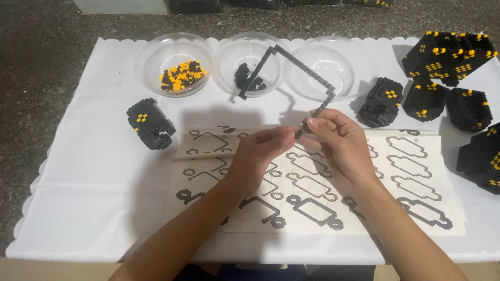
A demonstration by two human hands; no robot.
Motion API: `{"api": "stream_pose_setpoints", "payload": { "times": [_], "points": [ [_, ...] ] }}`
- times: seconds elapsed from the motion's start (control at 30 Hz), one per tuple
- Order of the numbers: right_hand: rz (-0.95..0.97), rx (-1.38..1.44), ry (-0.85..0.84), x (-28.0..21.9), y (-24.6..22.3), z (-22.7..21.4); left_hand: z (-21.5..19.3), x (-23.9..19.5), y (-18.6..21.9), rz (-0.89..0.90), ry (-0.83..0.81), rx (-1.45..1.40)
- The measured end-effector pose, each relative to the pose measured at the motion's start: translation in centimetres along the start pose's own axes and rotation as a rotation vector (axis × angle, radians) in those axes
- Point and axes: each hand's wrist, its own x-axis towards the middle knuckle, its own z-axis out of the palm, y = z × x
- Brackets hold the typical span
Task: The person assembles a rectangular frame using black interlocking plastic bricks, following a printed instruction sheet on the table. They use a white plastic tool to press the bricks together and later pour additional black bricks from a plastic bag into a clear bowl.
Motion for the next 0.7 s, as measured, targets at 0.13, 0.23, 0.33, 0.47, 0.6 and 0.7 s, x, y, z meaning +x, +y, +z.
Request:
{"api": "stream_pose_setpoints", "payload": {
  "times": [0.13,0.23,0.33,0.47,0.6,0.7],
  "points": [
    [-0.011,0.006,-0.005,-0.3,-0.4,0.3,-0.2,0.4,-0.6,-0.048,0.027,-0.025],
    [0.003,0.001,-0.011,-0.1,-0.2,0.1,0.4,0.0,0.1,-0.035,0.041,-0.046],
    [0.0,0.002,-0.018,0.3,0.3,-0.2,0.0,0.6,-0.6,-0.03,0.034,-0.03],
    [0.0,0.014,-0.016,-0.3,-0.6,0.4,-0.7,1.1,-1.4,-0.04,0.037,-0.044],
    [0.004,0.014,-0.013,-0.1,-0.1,0.0,-0.6,1.3,-1.7,0.002,0.086,-0.077],
    [0.003,0.009,-0.014,-0.2,-0.2,0.1,-0.3,1.1,-1.6,0.025,0.106,-0.074]
  ]
}}
